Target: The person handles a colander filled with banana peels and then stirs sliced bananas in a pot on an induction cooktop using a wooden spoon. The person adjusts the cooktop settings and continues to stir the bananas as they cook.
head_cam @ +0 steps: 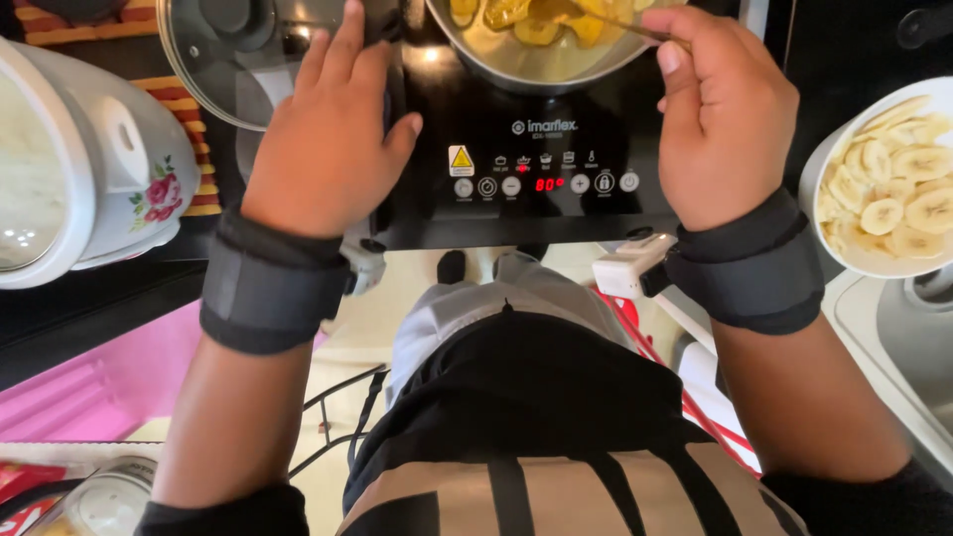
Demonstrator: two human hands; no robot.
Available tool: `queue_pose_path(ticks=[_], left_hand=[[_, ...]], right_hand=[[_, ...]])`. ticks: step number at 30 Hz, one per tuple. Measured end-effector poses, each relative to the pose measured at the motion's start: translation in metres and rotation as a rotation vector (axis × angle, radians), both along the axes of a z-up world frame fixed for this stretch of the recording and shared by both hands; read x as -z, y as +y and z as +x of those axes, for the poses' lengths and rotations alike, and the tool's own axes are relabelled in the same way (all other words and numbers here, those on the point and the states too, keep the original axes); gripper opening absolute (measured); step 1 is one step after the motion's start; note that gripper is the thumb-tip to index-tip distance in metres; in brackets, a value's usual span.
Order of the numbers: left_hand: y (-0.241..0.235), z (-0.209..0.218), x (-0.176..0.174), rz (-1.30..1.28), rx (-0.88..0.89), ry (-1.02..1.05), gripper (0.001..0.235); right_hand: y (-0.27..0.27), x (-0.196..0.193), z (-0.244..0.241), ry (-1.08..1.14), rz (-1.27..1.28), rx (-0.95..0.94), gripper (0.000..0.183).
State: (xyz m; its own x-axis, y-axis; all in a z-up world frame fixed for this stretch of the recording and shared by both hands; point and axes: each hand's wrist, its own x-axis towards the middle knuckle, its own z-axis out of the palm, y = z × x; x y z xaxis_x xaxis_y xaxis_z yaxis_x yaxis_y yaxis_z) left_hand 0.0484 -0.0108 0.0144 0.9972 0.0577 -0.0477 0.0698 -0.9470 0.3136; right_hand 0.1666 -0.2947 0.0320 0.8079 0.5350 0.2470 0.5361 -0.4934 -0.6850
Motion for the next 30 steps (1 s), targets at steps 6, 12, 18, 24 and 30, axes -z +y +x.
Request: queue_pose_path(ticks=[6,12,18,24,30], left_hand=[[-0.012,-0.008,-0.006,-0.02,-0.07,0.082,0.059],[-0.02,-0.01,-0.006,-0.036,-0.114,0.039,0.059],[-0.026,-0.015,-0.004,-0.076,-0.145,0.033,0.061],[-0.029,-0.013,-0.007,-0.104,-0.184,0.029,0.061],[-0.03,-0.011,-0.005,-0.105,-0.183,0.02,0.062]], right_hand=[[0.0,0.001,0.005,-0.036,0.064,-0.062,0.02],[0.006,0.003,0.011,-0.019,0.071,-0.097,0.022],[0.003,-0.003,0.009,0.053,0.068,-0.116,0.02],[0.0,0.002,0.02,0.005,0.032,-0.096,0.02],[-0.002,0.003,0.025,0.045,0.039,-0.122,0.02]])
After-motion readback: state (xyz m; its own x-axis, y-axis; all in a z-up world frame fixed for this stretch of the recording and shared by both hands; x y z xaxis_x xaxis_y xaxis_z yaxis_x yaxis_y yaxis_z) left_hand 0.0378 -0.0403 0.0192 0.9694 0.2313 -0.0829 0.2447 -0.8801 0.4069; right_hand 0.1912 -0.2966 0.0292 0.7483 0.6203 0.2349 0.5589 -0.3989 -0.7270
